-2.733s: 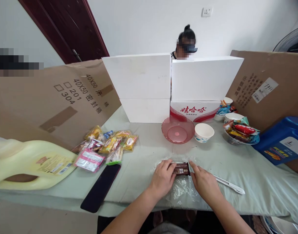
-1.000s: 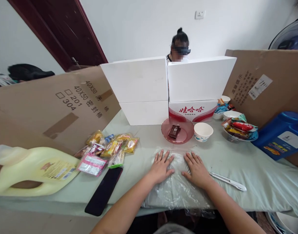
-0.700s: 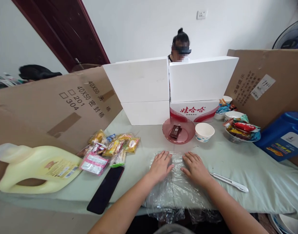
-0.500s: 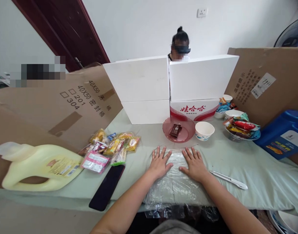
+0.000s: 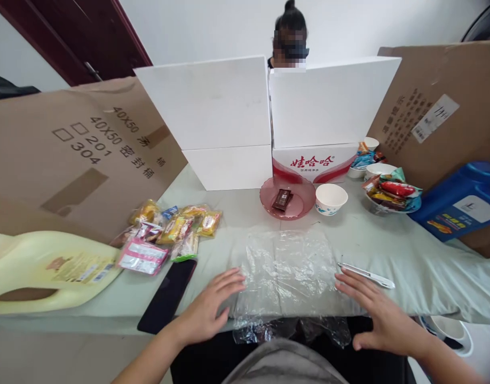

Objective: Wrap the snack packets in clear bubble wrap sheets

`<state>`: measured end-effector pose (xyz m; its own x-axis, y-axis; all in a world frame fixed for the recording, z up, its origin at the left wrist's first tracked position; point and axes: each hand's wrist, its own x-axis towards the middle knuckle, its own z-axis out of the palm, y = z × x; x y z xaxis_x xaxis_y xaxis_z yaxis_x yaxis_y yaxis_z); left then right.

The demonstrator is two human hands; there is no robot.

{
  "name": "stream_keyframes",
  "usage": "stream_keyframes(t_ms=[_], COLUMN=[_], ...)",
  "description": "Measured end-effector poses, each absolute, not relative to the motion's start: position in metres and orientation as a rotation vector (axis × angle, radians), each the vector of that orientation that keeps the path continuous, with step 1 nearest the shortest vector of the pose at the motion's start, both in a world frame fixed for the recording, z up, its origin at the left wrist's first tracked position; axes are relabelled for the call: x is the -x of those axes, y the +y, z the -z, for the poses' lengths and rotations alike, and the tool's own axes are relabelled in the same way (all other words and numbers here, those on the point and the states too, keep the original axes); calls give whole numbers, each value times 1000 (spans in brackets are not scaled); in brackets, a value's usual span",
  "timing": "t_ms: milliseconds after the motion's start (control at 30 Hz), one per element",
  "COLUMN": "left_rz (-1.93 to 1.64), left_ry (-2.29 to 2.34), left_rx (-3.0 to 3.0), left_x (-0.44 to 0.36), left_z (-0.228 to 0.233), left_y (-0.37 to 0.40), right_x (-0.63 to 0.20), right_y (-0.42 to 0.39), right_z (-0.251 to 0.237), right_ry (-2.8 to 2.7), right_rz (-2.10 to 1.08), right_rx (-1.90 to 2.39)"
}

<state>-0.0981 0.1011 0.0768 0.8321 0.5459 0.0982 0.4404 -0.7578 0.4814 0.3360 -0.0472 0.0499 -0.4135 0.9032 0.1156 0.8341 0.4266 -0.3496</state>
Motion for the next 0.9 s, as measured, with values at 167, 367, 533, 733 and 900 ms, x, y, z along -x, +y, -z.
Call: stream_keyframes(t_ms=[167,367,533,733,900], left_rz=[-110,-356,-562,-549,-374], left_ry=[601,707,1161,1723,1882], left_rx=[-2660,-2306,-1898,-1903,-2074], left_x=[98,78,55,28,21], left_z=[-55,-60,-50,-32,-32], left_y=[78,87,108,132,131], right_x=[-321,-297,-292,-282,-273], right_y=[-65,-48,-24,11,18], right_z=[-21,-29,-35,-22,-11], right_ry=[-2520,-2286,-1892,-1446,-1471], right_rz=[-187,-407,-586,-518,-364], right_rx=[1519,1372,1527,1995,2133])
